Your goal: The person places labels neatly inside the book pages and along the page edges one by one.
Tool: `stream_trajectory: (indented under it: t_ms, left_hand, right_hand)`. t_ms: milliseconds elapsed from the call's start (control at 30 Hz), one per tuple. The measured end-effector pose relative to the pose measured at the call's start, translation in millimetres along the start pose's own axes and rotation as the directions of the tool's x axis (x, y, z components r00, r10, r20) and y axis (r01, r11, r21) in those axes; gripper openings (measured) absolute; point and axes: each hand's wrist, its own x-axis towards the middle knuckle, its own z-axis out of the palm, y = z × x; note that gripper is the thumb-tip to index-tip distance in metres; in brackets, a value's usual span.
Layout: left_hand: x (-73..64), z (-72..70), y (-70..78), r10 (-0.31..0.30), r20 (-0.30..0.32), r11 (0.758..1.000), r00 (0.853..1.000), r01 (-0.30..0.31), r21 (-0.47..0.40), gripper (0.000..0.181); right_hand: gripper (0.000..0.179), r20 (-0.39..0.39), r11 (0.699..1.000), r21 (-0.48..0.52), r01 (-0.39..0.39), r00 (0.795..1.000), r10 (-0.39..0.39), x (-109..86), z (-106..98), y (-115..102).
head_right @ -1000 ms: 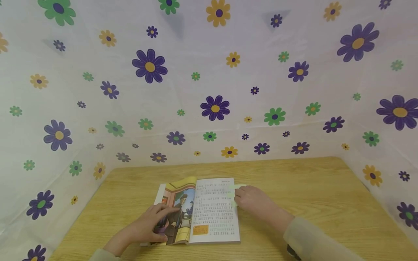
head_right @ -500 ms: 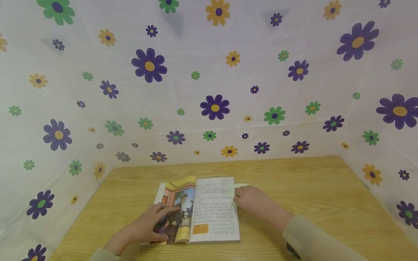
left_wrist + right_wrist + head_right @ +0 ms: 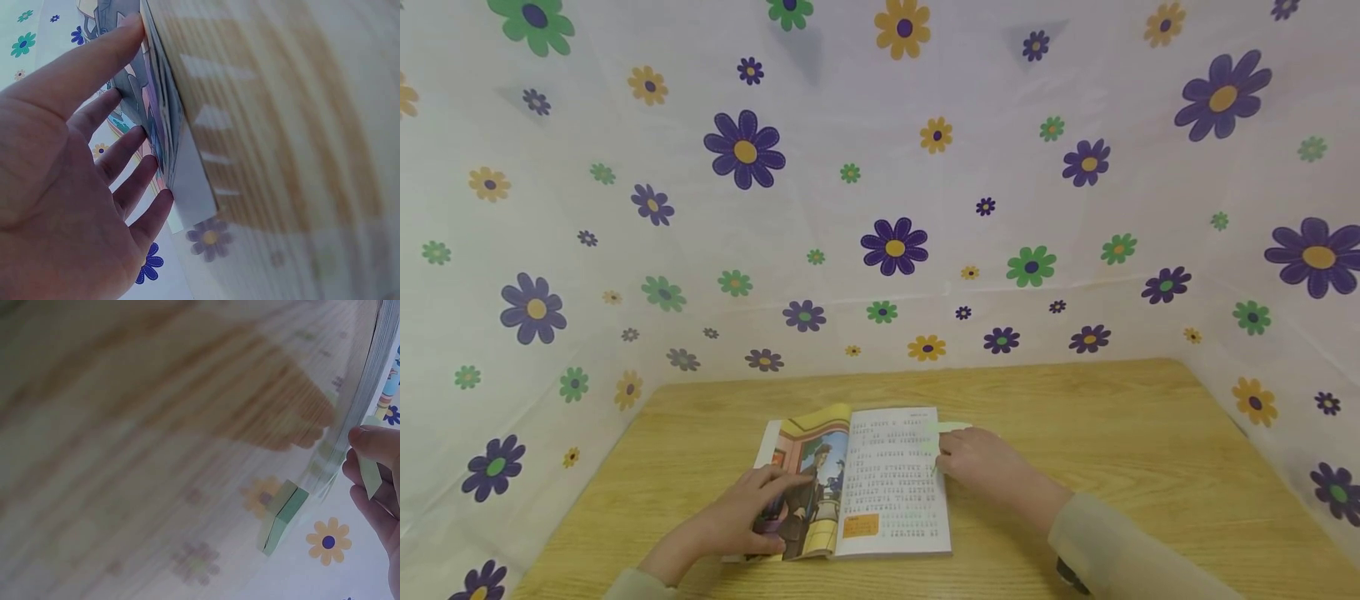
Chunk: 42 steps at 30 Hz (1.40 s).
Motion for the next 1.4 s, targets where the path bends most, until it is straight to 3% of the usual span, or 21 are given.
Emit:
stream_trajectory:
  t_ms: [400,733,1000,1400]
  left_hand:
    - [6.4,14.8,-22.1,0.011,-0.031,1.000,0.999,-0.011,-0.017,0.088]
    - [3.9,12.0,-17.2,0.023,-0.040,1.000,0.999,-0.023,0.001,0.085]
    - [1.5,3.0,-5.1,0.009,-0.014,1.000,1.000,-0.009,-0.006,0.085]
    - [1.1,2.7,-5.8,0.039,-0.024,0.999,0.999,-0.039,0.014,0.085]
  right_hand:
    - [0.005,-0.015,0.998,0.062,-0.024,1.000,0.025,-1.1,1,-1]
    - [0.006,-0.028,0.997,0.075,0.009,1.000,-0.007,-1.9,2,-1]
    - [0.013,0.022,0.997,0.080,-0.003,1.000,0.001,-1.9,-2,-2]
    - [0.022,0.094,0.991,0.132,-0.025,0.995,0.012,-0.6,-6,-5]
